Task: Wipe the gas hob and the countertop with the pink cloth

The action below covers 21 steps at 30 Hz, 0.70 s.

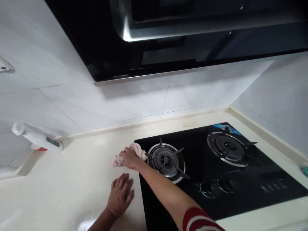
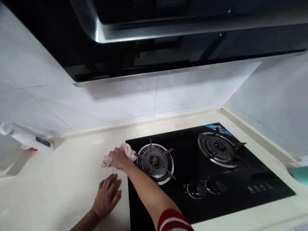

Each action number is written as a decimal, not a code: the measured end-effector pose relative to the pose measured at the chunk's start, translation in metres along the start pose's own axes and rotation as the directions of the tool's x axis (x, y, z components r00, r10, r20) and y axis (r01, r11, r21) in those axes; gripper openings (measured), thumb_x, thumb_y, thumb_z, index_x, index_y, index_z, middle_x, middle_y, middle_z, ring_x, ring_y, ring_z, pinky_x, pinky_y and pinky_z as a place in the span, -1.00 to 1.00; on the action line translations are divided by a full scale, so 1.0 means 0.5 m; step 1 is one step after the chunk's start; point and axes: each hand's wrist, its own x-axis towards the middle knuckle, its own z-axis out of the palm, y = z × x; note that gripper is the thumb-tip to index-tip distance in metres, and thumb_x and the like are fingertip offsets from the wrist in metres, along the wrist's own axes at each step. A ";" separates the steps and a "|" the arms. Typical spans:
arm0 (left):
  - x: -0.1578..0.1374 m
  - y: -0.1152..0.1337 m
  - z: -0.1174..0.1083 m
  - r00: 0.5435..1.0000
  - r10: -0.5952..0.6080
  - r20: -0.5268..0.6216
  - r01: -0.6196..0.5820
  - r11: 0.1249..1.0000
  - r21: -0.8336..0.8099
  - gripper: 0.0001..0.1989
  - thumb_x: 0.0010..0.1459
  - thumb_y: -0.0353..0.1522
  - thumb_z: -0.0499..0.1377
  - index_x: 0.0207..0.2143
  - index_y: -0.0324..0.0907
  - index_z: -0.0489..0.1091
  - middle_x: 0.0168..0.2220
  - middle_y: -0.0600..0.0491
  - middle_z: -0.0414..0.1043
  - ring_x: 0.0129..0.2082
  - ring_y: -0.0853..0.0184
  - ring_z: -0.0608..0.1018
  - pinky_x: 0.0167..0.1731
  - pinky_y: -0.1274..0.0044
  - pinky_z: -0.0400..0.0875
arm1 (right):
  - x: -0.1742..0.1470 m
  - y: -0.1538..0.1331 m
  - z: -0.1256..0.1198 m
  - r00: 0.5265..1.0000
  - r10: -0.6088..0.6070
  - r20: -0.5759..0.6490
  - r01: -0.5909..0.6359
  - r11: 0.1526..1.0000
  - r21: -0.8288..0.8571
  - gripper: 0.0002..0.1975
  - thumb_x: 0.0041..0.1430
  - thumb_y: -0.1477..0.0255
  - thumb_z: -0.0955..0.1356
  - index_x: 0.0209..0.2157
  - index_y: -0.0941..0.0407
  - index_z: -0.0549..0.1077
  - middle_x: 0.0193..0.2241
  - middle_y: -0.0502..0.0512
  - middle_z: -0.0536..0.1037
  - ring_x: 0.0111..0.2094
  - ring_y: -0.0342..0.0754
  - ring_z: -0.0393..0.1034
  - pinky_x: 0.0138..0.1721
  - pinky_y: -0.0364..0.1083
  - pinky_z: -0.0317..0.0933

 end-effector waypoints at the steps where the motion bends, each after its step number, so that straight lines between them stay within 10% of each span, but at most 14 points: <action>1: 0.000 -0.001 0.001 1.000 0.002 -0.002 -0.002 1.000 0.003 -0.64 0.26 -0.28 0.11 0.10 -0.09 0.39 0.20 -0.12 0.35 0.24 0.10 0.33 0.10 0.24 0.26 | -0.011 -0.008 0.005 0.999 0.020 -0.037 -0.019 1.000 0.023 -0.55 0.19 0.28 0.39 0.11 0.01 0.35 0.05 0.15 0.34 0.07 0.05 0.23 0.07 0.03 0.10; 11: 0.003 -0.013 0.009 1.000 0.005 0.006 -0.005 1.000 0.001 -0.65 0.28 -0.26 0.10 0.09 -0.10 0.39 0.20 -0.13 0.36 0.24 0.09 0.34 0.08 0.25 0.25 | -0.054 -0.036 -0.009 0.851 0.450 -0.271 -0.443 0.892 0.090 -0.38 0.16 0.07 0.39 0.19 0.01 0.29 0.25 0.28 0.24 0.23 0.34 0.03 0.20 0.28 -0.12; 21: 0.018 -0.021 0.006 0.997 0.029 0.066 -0.032 0.998 0.047 -0.75 0.29 -0.26 0.06 -0.14 -0.15 0.48 -0.11 -0.12 0.48 -0.02 0.11 0.46 -0.02 0.27 0.27 | -0.226 -0.104 0.068 0.842 0.464 -0.274 -0.445 0.886 0.132 -0.38 0.18 0.12 0.36 0.20 0.08 0.27 0.29 0.33 0.19 0.29 0.27 0.03 0.28 0.20 -0.09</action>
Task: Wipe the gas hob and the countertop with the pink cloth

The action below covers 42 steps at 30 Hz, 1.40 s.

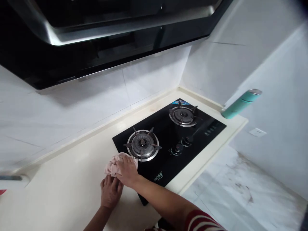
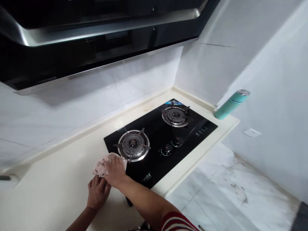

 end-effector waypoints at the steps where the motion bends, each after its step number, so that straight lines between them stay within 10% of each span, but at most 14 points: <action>1: 0.000 -0.001 0.003 1.000 0.001 -0.006 -0.001 1.000 0.004 -0.74 0.28 -0.27 0.06 -0.11 -0.15 0.48 -0.08 -0.13 0.48 -0.01 0.10 0.45 -0.01 0.26 0.26 | -0.025 0.011 0.003 1.000 0.016 -0.022 -0.015 1.000 0.024 -0.38 0.18 0.12 0.36 0.21 0.08 0.27 0.28 0.33 0.21 0.28 0.26 0.05 0.28 0.20 -0.08; 12: 0.002 0.004 0.019 0.997 -0.029 -0.074 0.027 0.999 -0.028 -0.65 0.32 -0.27 -0.01 0.06 -0.10 0.43 0.20 -0.14 0.37 0.22 0.08 0.35 0.08 0.21 0.21 | -0.254 0.257 -0.030 0.902 0.164 -0.400 -0.173 0.985 0.014 -0.53 0.10 0.29 0.36 0.05 0.10 0.40 0.15 0.26 0.38 0.20 0.15 0.19 0.30 0.17 -0.12; 18: 0.003 0.002 0.028 0.994 -0.024 -0.105 0.021 0.999 -0.030 -0.65 0.31 -0.27 0.00 0.03 -0.14 0.44 0.17 -0.17 0.38 0.20 0.04 0.37 0.07 0.19 0.23 | -0.275 0.371 -0.111 0.756 0.418 -0.503 -0.492 0.871 -0.015 -0.57 0.22 0.26 0.24 0.05 0.16 0.36 0.01 0.25 0.47 0.11 0.13 0.27 0.22 0.09 0.01; 23: 0.003 0.005 0.032 0.992 -0.021 -0.124 0.015 0.999 -0.049 -0.65 0.30 -0.27 0.01 0.01 -0.17 0.45 0.16 -0.19 0.40 0.19 0.02 0.38 0.06 0.18 0.24 | -0.247 0.352 -0.114 0.613 0.554 -0.563 -0.643 0.764 0.052 -0.58 0.20 0.24 0.26 0.01 0.17 0.36 -0.07 0.27 0.48 0.02 0.15 0.33 0.11 0.09 0.11; 29: -0.001 0.000 0.044 0.989 -0.012 -0.150 0.007 0.999 -0.035 -0.66 0.29 -0.28 0.00 -0.01 -0.16 0.45 0.15 -0.17 0.41 0.19 0.02 0.38 0.04 0.19 0.25 | -0.285 0.288 -0.049 0.755 0.435 -0.490 -0.404 0.898 0.174 -0.67 0.07 0.26 0.34 -0.13 0.10 0.35 -0.20 0.15 0.51 -0.13 0.11 0.41 -0.04 0.06 0.22; 32: -0.004 -0.003 0.048 0.986 0.002 -0.167 -0.006 1.000 -0.025 -0.66 0.29 -0.26 0.01 0.00 -0.15 0.45 0.14 -0.15 0.43 0.19 0.04 0.39 0.04 0.22 0.25 | -0.308 0.287 -0.047 0.709 0.563 -0.424 -0.366 0.808 0.462 -0.65 0.06 0.18 0.36 -0.17 0.06 0.31 -0.31 0.04 0.52 -0.25 0.05 0.44 -0.18 0.00 0.30; 37: -0.009 -0.003 0.048 0.979 0.015 -0.201 -0.017 1.000 -0.010 -0.68 0.28 -0.26 0.03 -0.02 -0.12 0.45 0.15 -0.13 0.43 0.19 0.07 0.39 0.06 0.23 0.23 | -0.255 0.351 -0.173 0.551 0.680 -0.484 -0.237 0.684 0.690 -0.46 0.12 0.05 0.33 0.01 0.07 0.24 -0.17 0.12 0.52 -0.16 0.04 0.44 -0.12 0.00 0.34; 42: -0.012 -0.004 0.045 0.980 0.018 -0.197 -0.022 1.000 -0.018 -0.68 0.27 -0.23 0.06 0.00 -0.10 0.45 0.15 -0.12 0.43 0.18 0.07 0.40 0.05 0.23 0.23 | -0.070 0.437 -0.323 0.642 0.401 -0.654 -0.251 0.915 0.316 -0.24 0.15 0.06 0.32 0.29 0.08 0.11 0.22 0.33 0.21 0.21 0.21 0.15 0.12 0.14 0.19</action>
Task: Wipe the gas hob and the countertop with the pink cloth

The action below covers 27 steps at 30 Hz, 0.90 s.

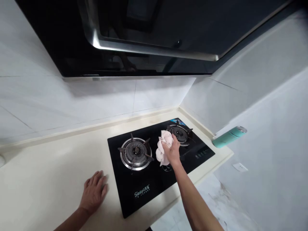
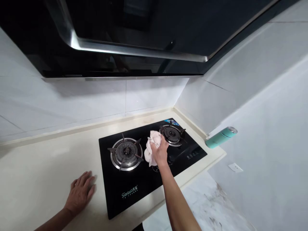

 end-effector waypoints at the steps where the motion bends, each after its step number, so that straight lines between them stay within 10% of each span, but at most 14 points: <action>1: 0.000 0.000 -0.002 1.000 -0.001 0.008 0.001 1.000 0.000 -0.67 0.27 -0.22 0.07 0.00 -0.09 0.44 0.15 -0.11 0.42 0.18 0.07 0.40 0.06 0.24 0.23 | 0.040 -0.002 0.019 0.997 -0.009 0.077 0.019 0.992 -0.124 -0.27 0.17 0.09 0.32 0.30 0.06 0.14 0.26 0.34 0.14 0.23 0.24 0.10 0.12 0.16 0.17; 7: 0.005 0.009 -0.019 0.995 -0.047 0.087 0.046 0.999 0.014 -0.67 0.27 -0.21 0.07 0.02 -0.04 0.44 0.17 -0.08 0.41 0.20 0.12 0.38 0.09 0.26 0.23 | 0.124 0.016 0.127 0.815 0.142 0.562 0.184 0.856 -0.483 -0.52 0.22 0.23 0.32 0.18 -0.22 0.35 0.26 0.11 0.15 0.13 0.18 0.18 0.00 0.12 0.22; 27: 0.003 0.024 -0.017 0.993 -0.088 0.084 0.092 0.995 -0.042 -0.69 0.27 -0.29 0.03 -0.02 -0.13 0.45 0.17 -0.14 0.40 0.22 0.05 0.36 0.10 0.22 0.22 | -0.166 -0.040 -0.003 0.728 0.073 0.682 0.443 0.708 -0.550 -0.56 0.31 0.25 0.23 0.07 0.18 0.48 0.09 0.41 0.41 -0.01 0.17 0.40 -0.05 0.07 0.23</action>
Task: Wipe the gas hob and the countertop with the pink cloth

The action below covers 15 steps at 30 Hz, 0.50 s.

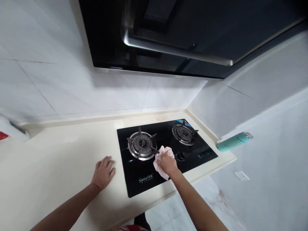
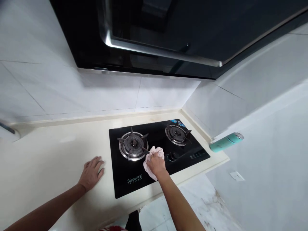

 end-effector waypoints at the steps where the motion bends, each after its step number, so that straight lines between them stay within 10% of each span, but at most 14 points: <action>1: 0.000 0.001 -0.001 1.000 -0.001 0.000 0.001 1.000 -0.003 -0.69 0.27 -0.30 0.03 -0.03 -0.14 0.46 0.16 -0.14 0.40 0.22 0.05 0.36 0.10 0.22 0.22 | -0.019 -0.008 0.006 1.000 0.010 -0.004 -0.010 1.000 0.003 -0.54 0.32 0.24 0.21 0.08 0.20 0.48 0.11 0.42 0.40 0.00 0.17 0.40 -0.04 0.07 0.23; 11: 0.001 0.000 0.008 1.000 -0.001 -0.019 0.000 0.999 -0.050 -0.69 0.27 -0.31 0.03 -0.02 -0.15 0.47 0.16 -0.17 0.40 0.23 0.02 0.34 0.11 0.18 0.18 | -0.178 -0.241 0.093 0.992 -0.102 -0.080 0.114 0.981 0.158 -0.43 0.09 0.06 0.39 0.08 0.04 0.43 0.16 0.29 0.33 0.05 0.24 0.32 -0.06 0.13 0.32; 15: 0.003 -0.005 0.011 0.999 0.008 -0.039 -0.010 0.997 -0.070 -0.68 0.27 -0.30 0.03 -0.03 -0.14 0.47 0.15 -0.16 0.41 0.21 0.03 0.36 0.11 0.19 0.19 | -0.179 -0.217 0.105 0.987 -0.043 -0.152 0.083 0.958 0.274 -0.54 0.10 0.14 0.41 0.03 -0.04 0.44 0.09 0.20 0.36 0.05 0.16 0.28 -0.09 0.06 0.33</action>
